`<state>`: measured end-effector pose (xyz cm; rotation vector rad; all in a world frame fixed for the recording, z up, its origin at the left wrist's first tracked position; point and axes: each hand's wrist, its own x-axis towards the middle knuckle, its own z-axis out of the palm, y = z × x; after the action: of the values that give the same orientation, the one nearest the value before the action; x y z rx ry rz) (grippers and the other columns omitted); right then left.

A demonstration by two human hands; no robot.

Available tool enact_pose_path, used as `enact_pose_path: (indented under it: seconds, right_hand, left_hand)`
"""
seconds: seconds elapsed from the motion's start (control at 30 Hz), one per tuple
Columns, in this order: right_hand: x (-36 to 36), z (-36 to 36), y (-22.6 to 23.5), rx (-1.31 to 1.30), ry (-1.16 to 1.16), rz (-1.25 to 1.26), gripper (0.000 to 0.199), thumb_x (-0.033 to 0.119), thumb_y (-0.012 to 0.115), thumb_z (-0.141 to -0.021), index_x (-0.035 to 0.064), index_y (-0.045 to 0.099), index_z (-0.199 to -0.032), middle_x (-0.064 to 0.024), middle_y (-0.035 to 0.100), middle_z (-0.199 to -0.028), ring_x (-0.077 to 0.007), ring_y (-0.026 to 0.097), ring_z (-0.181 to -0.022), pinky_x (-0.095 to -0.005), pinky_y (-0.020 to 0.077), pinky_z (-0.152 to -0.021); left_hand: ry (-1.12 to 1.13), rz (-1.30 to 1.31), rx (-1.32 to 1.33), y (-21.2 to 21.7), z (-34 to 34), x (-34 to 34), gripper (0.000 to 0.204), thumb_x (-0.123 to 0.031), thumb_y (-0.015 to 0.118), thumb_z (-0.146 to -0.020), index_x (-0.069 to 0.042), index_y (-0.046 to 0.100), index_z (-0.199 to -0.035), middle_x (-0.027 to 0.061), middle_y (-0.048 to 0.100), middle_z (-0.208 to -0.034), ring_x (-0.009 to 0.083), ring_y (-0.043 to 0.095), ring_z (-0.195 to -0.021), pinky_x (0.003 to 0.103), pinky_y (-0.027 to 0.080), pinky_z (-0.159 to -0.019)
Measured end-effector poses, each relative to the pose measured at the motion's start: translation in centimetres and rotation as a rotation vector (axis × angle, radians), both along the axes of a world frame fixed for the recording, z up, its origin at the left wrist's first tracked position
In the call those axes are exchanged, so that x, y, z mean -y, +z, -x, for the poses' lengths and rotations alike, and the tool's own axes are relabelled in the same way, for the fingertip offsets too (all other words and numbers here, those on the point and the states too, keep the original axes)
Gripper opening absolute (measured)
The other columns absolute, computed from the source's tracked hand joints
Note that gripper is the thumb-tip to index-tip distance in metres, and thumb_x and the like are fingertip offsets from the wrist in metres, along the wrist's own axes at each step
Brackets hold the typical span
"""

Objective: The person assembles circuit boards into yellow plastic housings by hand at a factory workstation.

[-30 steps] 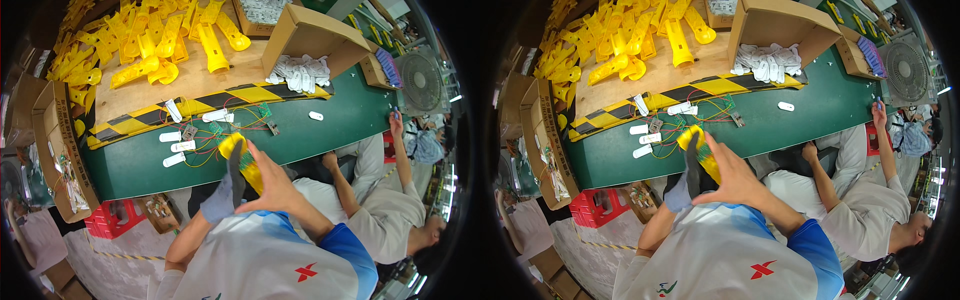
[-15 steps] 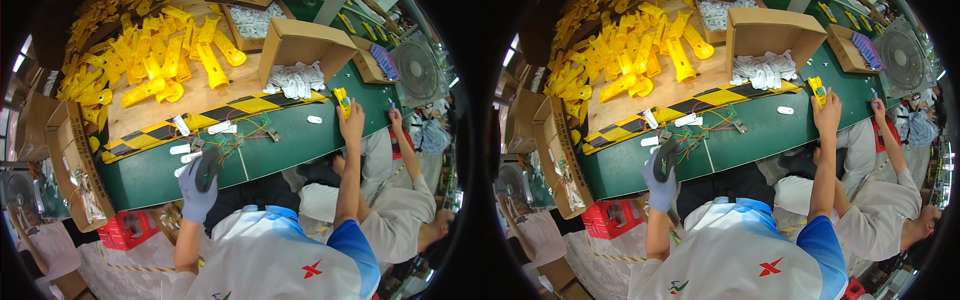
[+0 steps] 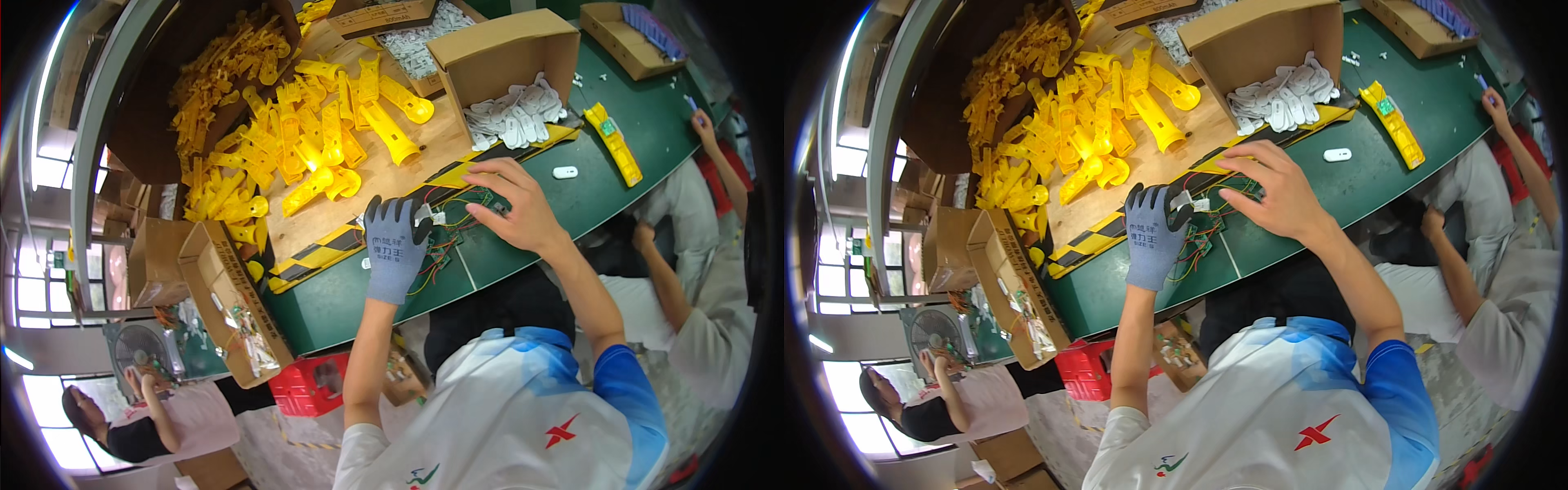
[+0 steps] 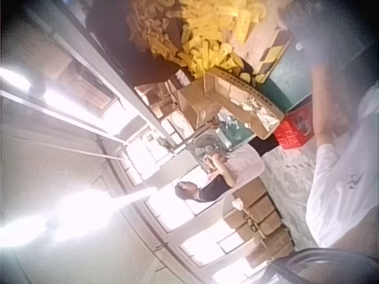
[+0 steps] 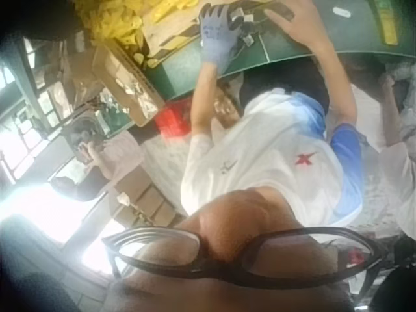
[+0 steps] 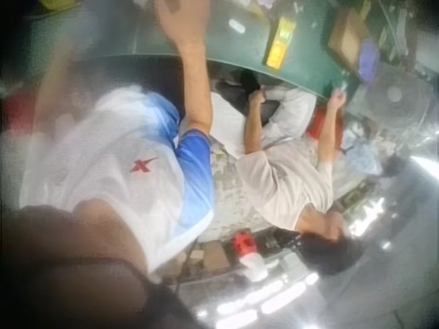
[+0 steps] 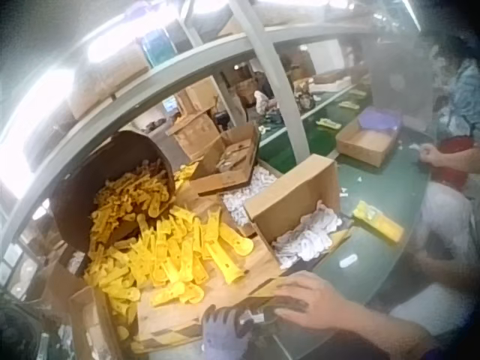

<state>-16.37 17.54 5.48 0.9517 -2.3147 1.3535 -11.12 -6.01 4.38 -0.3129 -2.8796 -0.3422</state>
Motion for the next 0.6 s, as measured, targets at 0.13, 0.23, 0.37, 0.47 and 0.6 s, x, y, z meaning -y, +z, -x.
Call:
enact_pose_path:
  seconds: [0.13, 0.23, 0.37, 0.47, 0.6]
  right_hand:
    - [1.6, 1.5, 1.0, -0.004, 0.200, -0.051, 0.030, 0.024, 0.073, -0.082, 0.0073, 0.069, -0.106, -0.0102, 0.063, -0.114, -0.0277, 0.057, -0.110, -0.0393, 0.0457, -0.095]
    - [2.5, 2.8, 0.5, 0.193, 0.338, -0.068, 0.025, 0.025, 0.070, -0.086, 0.0034, 0.068, -0.099, -0.0101, 0.067, -0.091, -0.0278, 0.063, -0.084, -0.0332, 0.0500, -0.078]
    - [1.4, 2.6, -0.7, 0.446, 0.273, 0.219, 0.020, 0.021, 0.064, -0.092, 0.0010, 0.067, -0.091, -0.0045, 0.065, -0.071, -0.0162, 0.059, -0.061, -0.0273, 0.0482, -0.063]
    - [-0.8, 3.4, -3.4, 0.432, -0.012, 0.872, 0.018, 0.018, 0.058, -0.097, 0.0019, 0.066, -0.099, -0.0006, 0.062, -0.077, -0.0095, 0.057, -0.069, -0.0238, 0.0464, -0.067]
    - [-2.9, 2.7, -1.4, 0.511, 0.051, 1.589, 0.025, 0.022, 0.054, -0.101, -0.0016, 0.060, -0.108, -0.0022, 0.060, -0.082, -0.0095, 0.055, -0.075, -0.0226, 0.0443, -0.071]
  left_hand:
    - [-0.230, 0.004, -0.289, 3.0, 0.4, -1.1, 0.039, -0.016, 0.071, -0.077, -0.009, 0.061, -0.115, 0.0095, 0.059, -0.106, 0.0297, 0.055, -0.105, 0.050, 0.037, -0.107]
    - [-0.342, -0.037, -0.311, 4.4, 0.8, -1.4, 0.044, -0.014, 0.074, -0.074, -0.009, 0.062, -0.117, 0.0100, 0.059, -0.113, 0.0303, 0.055, -0.110, 0.051, 0.040, -0.105]
    - [-0.160, -0.181, -0.349, 4.5, 1.6, 1.8, 0.060, -0.018, 0.078, -0.074, -0.005, 0.055, -0.128, 0.0144, 0.058, -0.121, 0.0346, 0.053, -0.117, 0.047, 0.041, -0.102]
    - [0.328, -0.114, -0.438, 3.2, 4.1, 6.9, 0.069, -0.027, 0.076, -0.078, -0.001, 0.047, -0.135, 0.0203, 0.055, -0.123, 0.0398, 0.050, -0.115, 0.048, 0.040, -0.099]
    - [0.422, 0.162, -0.084, -0.1, 5.2, 14.5, 0.095, -0.040, 0.076, -0.076, -0.003, 0.027, -0.148, 0.0215, 0.043, -0.143, 0.0457, 0.032, -0.135, 0.051, 0.023, -0.113]
